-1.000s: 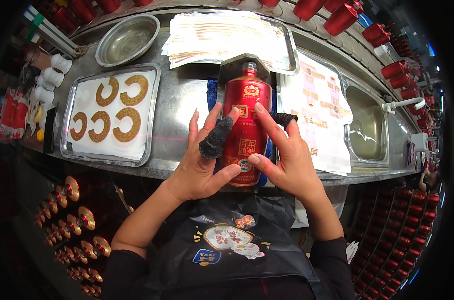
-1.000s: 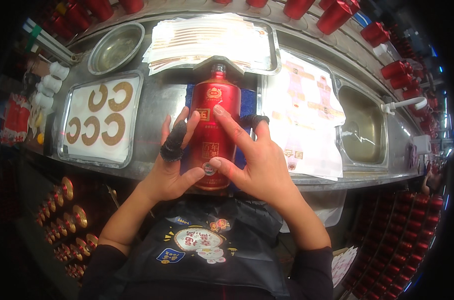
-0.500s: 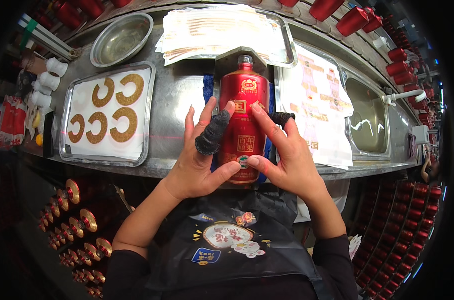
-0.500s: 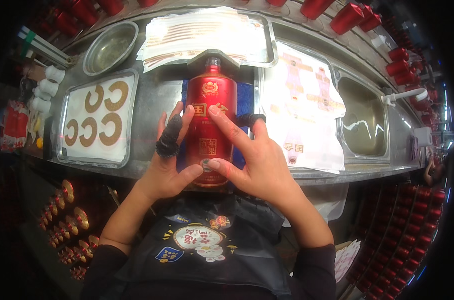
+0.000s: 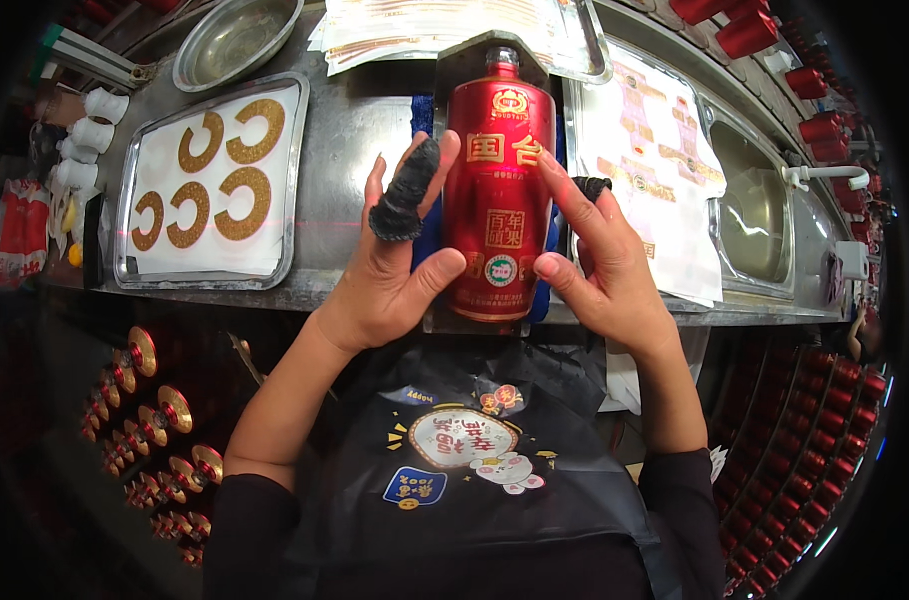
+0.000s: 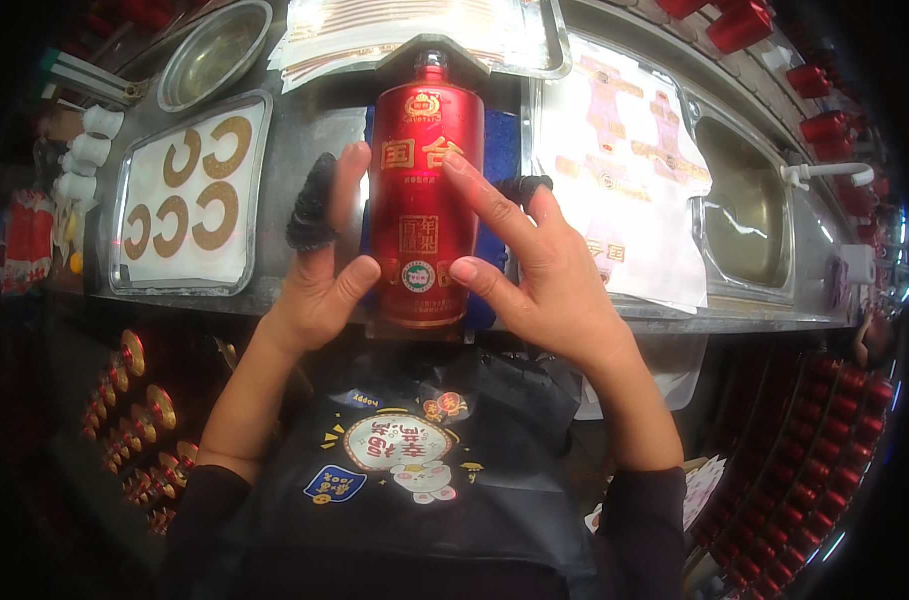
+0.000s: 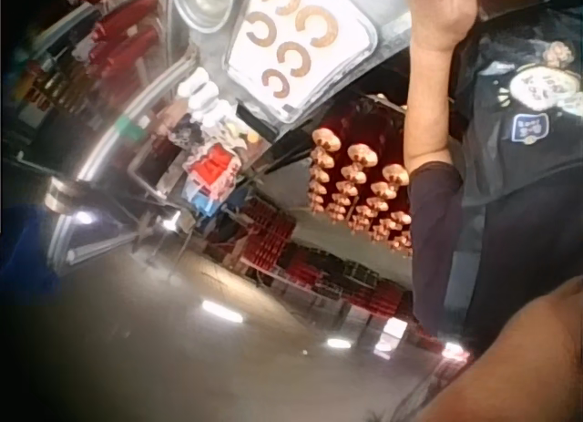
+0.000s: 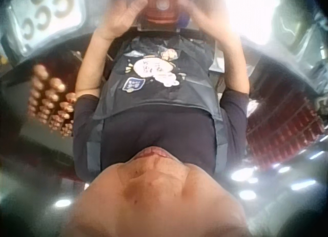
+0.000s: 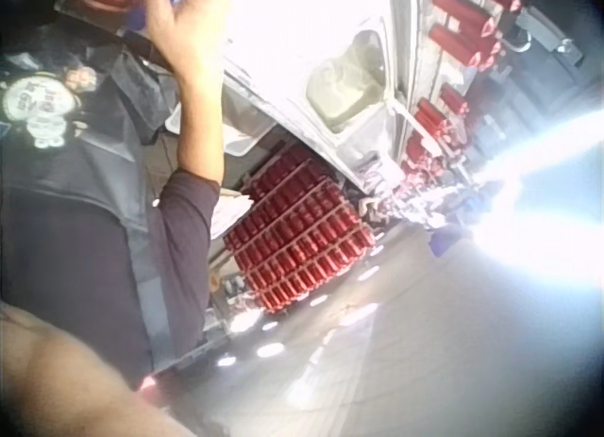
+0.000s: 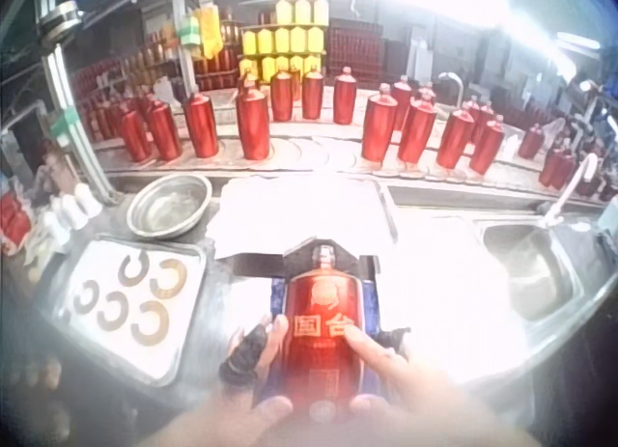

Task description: The person applies gold and red labels to red cylindrical containers. They wipe the container neck with a cloth, place a gold ring label, then apply a red body label, smoothing each with their fingers. Finished containers are placed on a nearby table.

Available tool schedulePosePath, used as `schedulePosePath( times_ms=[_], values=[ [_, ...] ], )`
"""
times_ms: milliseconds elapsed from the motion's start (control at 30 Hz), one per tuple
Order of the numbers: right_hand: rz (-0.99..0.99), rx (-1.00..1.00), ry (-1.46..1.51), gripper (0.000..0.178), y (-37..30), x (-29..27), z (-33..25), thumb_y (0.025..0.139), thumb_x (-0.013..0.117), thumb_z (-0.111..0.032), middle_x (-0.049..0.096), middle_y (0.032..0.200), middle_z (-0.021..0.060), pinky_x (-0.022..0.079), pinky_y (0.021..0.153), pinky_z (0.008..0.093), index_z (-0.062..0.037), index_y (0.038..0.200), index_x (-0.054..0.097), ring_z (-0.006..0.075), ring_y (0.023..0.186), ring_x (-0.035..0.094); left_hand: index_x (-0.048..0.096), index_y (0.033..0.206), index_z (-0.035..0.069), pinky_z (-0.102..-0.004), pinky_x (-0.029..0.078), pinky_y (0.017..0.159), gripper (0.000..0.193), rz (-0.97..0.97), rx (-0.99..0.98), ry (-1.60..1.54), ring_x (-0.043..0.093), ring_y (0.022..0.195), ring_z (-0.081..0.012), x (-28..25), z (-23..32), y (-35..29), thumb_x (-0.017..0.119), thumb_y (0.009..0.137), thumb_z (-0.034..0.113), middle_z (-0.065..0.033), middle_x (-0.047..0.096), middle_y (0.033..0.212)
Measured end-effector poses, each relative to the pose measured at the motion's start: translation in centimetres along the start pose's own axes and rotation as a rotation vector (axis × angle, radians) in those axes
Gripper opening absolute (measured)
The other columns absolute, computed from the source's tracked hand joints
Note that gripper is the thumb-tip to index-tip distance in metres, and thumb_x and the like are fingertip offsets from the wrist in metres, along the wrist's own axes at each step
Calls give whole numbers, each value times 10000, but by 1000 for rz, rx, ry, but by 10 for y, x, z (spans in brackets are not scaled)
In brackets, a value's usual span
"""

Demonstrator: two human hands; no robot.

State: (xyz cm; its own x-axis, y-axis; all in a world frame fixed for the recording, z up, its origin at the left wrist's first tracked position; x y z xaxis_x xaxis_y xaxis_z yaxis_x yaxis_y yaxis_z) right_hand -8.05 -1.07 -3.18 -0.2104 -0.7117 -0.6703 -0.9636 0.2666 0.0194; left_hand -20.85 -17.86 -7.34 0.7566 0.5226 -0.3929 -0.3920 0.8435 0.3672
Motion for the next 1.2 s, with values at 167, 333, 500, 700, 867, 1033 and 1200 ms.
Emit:
schedulePosePath(
  times_ms=[167, 333, 500, 700, 867, 1033, 1200],
  values=[
    [-79, 9, -50, 782, -6, 3, 13, 847, 720, -521, 523, 900, 134, 424, 705, 356, -291, 1539, 436, 256, 753, 441, 152, 1606, 124, -567, -26, 1202, 787, -63, 41, -2, 155, 1549, -362, 2, -4, -1, 588, 996, 361, -141, 284, 1649],
    [-73, -34, -38, 801, -6, 4, 16, 835, 727, -548, 461, 843, 110, 418, 697, 361, -301, 1539, 436, 254, 737, 453, 186, 1596, 176, -585, -27, 1196, 765, -72, 34, 20, 162, 1547, -371, 7, -2, -1, 604, 987, 374, -136, 300, 1643],
    [-84, 17, 115, 853, -5, 4, 27, 821, 743, -565, 502, 880, 102, 410, 678, 327, -286, 1555, 410, 206, 736, 437, 184, 1597, 172, -584, -25, 1196, 779, -73, 23, 18, 170, 1545, -370, 4, -1, -1, 613, 982, 381, -140, 305, 1640],
    [-5, -28, 103, 962, 1, 8, 45, 761, 735, -642, 413, 835, 60, 395, 663, 327, -304, 1578, 355, 186, 724, 412, 203, 1596, 124, -558, -9, 1207, 807, -94, 16, 39, 175, 1546, -358, 3, -1, 0, 632, 966, 390, -134, 307, 1640],
    [-37, 38, 86, 1005, 1, 13, 54, 722, 732, -673, 415, 837, 62, 390, 675, 353, -343, 1582, 330, 197, 725, 415, 217, 1599, 114, -555, -4, 1210, 814, -84, 20, 21, 180, 1545, -354, 3, -3, 0, 638, 960, 392, -126, 305, 1642],
    [-11, 13, 114, 998, 4, 7, 47, 729, 763, -642, 408, 808, 56, 390, 668, 344, -311, 1578, 354, 196, 726, 404, 205, 1602, 109, -560, 7, 1209, 826, -54, 45, -22, 181, 1544, -356, 2, -4, -1, 634, 959, 401, -128, 298, 1645],
    [-19, -14, 47, 874, -1, 4, 29, 777, 772, -580, 420, 807, 54, 403, 657, 328, -289, 1535, 448, 188, 723, 394, 196, 1604, 102, -564, 16, 1210, 837, -69, 14, 3, 178, 1545, -350, 2, -5, -4, 634, 956, 402, -131, 284, 1650]
  ],
)
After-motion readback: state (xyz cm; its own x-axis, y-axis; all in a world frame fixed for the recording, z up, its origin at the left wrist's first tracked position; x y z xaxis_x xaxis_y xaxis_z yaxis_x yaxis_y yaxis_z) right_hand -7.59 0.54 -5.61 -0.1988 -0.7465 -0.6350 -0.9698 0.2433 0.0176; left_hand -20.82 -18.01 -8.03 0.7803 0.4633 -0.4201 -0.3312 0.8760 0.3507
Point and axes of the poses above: each hand's wrist, its own y-axis towards the middle knuckle, its own x-axis out of the palm, z = x × y, the point moved 5 cm from there along y, towards the middle knuckle
